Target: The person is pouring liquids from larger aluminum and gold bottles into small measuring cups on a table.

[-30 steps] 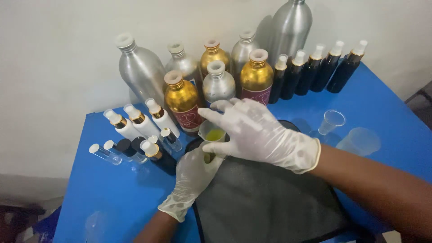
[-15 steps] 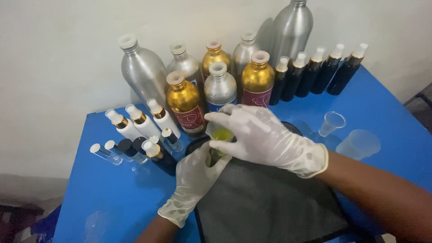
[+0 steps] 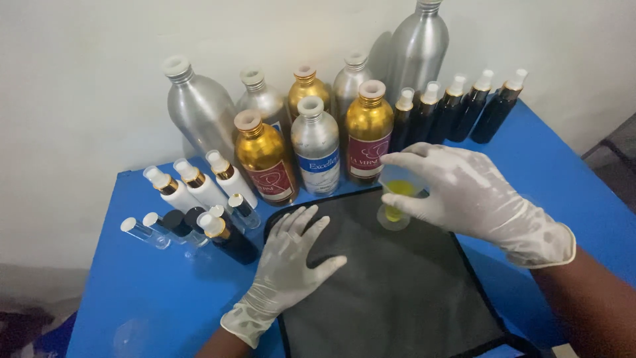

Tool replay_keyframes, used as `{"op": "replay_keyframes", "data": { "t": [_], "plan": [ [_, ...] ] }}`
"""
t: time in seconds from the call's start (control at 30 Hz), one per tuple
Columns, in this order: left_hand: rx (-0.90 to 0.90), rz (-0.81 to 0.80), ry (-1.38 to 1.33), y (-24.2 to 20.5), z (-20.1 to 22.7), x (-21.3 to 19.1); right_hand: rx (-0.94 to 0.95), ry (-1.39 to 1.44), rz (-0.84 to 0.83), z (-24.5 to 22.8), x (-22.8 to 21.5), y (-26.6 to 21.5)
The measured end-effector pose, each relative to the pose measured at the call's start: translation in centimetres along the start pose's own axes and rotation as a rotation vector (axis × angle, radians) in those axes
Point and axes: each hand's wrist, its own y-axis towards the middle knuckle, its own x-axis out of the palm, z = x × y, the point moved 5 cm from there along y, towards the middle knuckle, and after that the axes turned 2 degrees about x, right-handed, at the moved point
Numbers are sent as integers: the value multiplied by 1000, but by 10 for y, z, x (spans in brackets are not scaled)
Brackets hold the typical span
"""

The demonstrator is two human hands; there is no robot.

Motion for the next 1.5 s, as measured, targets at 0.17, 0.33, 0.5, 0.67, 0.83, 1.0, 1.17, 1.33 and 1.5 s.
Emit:
{"op": "replay_keyframes", "data": {
  "t": [0.17,0.33,0.5,0.67,0.83,1.0,1.17,1.33,1.5],
  "plan": [
    [-68,-232,48,6,-6,12,76,11,35,21,6,-9],
    [-139,-364,86,5,-11,19,93,24,75,30,7,-11],
    [-158,-394,80,3,-16,24,105,29,95,30,-1,-11],
    [-165,-403,91,3,-15,23,104,20,69,34,9,-9],
    [-132,-333,80,4,-13,18,110,3,55,32,10,-8],
    [-151,-337,86,2,-16,18,156,-11,3,32,10,-6],
    [-132,-278,64,2,-14,13,181,-10,-12,33,10,-6],
    [-86,-251,14,1,-10,8,176,6,15,34,9,-8],
    [-96,-208,-7,0,-10,5,216,13,-57,32,6,-8]
  ]
}}
